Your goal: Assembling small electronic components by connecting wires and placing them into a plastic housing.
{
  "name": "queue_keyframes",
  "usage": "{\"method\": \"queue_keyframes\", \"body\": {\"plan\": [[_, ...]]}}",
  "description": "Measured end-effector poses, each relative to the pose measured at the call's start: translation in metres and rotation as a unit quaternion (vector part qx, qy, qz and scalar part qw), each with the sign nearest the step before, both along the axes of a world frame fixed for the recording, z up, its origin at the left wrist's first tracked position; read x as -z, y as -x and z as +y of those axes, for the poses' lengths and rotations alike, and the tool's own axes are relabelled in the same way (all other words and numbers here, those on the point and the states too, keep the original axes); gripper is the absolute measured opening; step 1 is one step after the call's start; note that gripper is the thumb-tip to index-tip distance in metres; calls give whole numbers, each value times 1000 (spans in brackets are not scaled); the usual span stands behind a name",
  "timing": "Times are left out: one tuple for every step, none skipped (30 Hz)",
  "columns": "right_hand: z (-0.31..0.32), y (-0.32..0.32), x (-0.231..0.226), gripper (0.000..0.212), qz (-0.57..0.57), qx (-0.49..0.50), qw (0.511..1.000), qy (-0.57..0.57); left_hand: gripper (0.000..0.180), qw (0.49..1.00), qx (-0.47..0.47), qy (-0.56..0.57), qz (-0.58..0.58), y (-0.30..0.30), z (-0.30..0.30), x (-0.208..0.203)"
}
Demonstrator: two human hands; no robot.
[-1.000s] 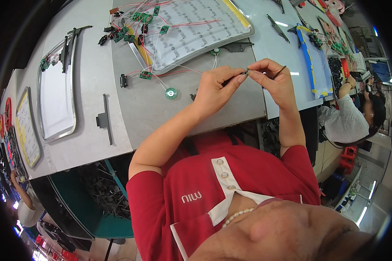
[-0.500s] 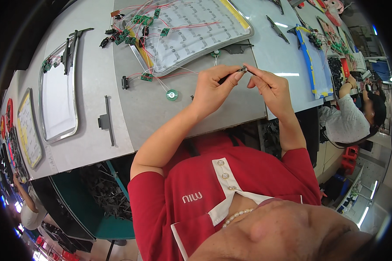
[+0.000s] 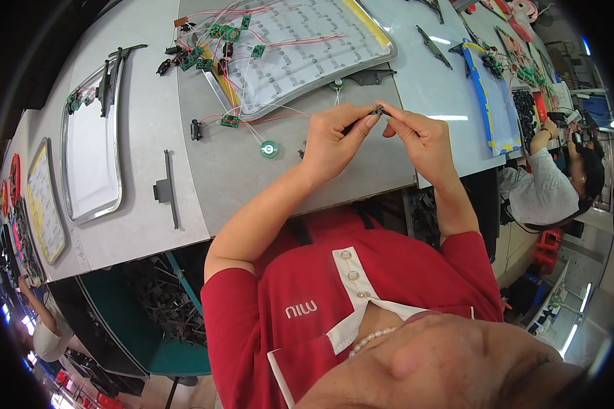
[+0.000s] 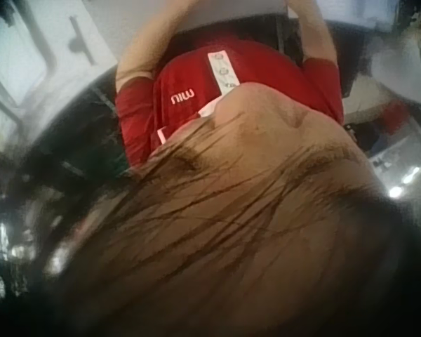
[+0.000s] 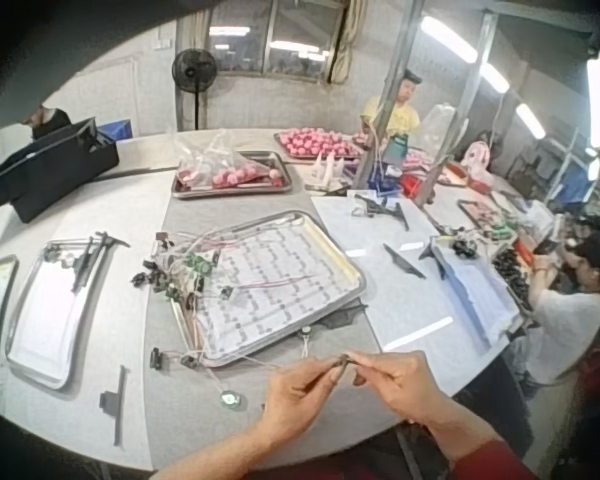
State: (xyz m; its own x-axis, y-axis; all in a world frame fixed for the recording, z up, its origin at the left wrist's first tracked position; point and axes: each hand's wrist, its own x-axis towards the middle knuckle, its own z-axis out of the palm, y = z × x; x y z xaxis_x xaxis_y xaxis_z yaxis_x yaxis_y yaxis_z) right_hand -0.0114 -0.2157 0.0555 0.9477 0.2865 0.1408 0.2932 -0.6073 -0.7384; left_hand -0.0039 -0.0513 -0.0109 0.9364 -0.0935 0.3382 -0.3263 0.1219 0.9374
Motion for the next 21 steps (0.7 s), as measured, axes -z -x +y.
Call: {"method": "queue_keyframes", "body": {"plan": [[1,0,-2,28,15,8,1000,6,15,1000,0,0,0,0,0,0],[2,1,-3,28,30,17,999,11,14,1000,-10,-2,-9,1,-1,0],[3,1,-2,28,30,17,999,11,14,1000,-19,-4,-17,2,-1,0],[4,1,0,28,17,20,999,21,14,1000,-19,-4,-18,2,-1,0],[5,1,1,28,3,24,999,32,14,999,-26,-13,-26,2,-2,1],[7,2,3,28,3,25,999,32,13,999,-33,-22,-35,2,-2,1],[10,2,5,29,-41,24,998,31,13,999,-32,-22,-36,2,-3,2],[11,2,7,31,-85,22,996,30,13,999,-36,-20,-21,3,-3,3],[10,2,11,31,-86,22,996,29,13,999,-40,-19,-5,3,-4,3],[9,1,17,34,-142,20,987,69,13,999,-39,-20,-6,3,-4,3],[9,0,19,37,-197,18,974,110,13,999,-38,-8,2,3,-4,3],[10,0,19,37,-198,18,974,109,13,999,-35,3,11,3,-4,3],[10,-1,18,39,-219,20,966,134,13,999,-35,2,9,2,-4,2],[11,-1,18,41,-240,22,957,159,13,999,-37,1,5,2,-4,2],[11,-1,17,41,-242,23,957,158,13,999,-38,-1,1,1,-3,2],[10,-2,17,36,-223,13,966,127,13,999,-37,-2,-1,1,-3,2],[11,-3,16,31,-205,3,974,96,13,999,-32,1,-2,0,-1,2],[10,-2,13,31,-207,4,974,95,13,1000,-27,5,-2,-2,0,1],[8,-1,8,29,-94,6,996,-5,13,1000,-26,3,-4,-2,0,0],[6,0,4,26,24,6,994,-104,14,1000,-11,17,17,0,-1,-2],[5,-1,2,26,23,6,994,-105,15,999,5,30,38,1,-1,-2]]}}
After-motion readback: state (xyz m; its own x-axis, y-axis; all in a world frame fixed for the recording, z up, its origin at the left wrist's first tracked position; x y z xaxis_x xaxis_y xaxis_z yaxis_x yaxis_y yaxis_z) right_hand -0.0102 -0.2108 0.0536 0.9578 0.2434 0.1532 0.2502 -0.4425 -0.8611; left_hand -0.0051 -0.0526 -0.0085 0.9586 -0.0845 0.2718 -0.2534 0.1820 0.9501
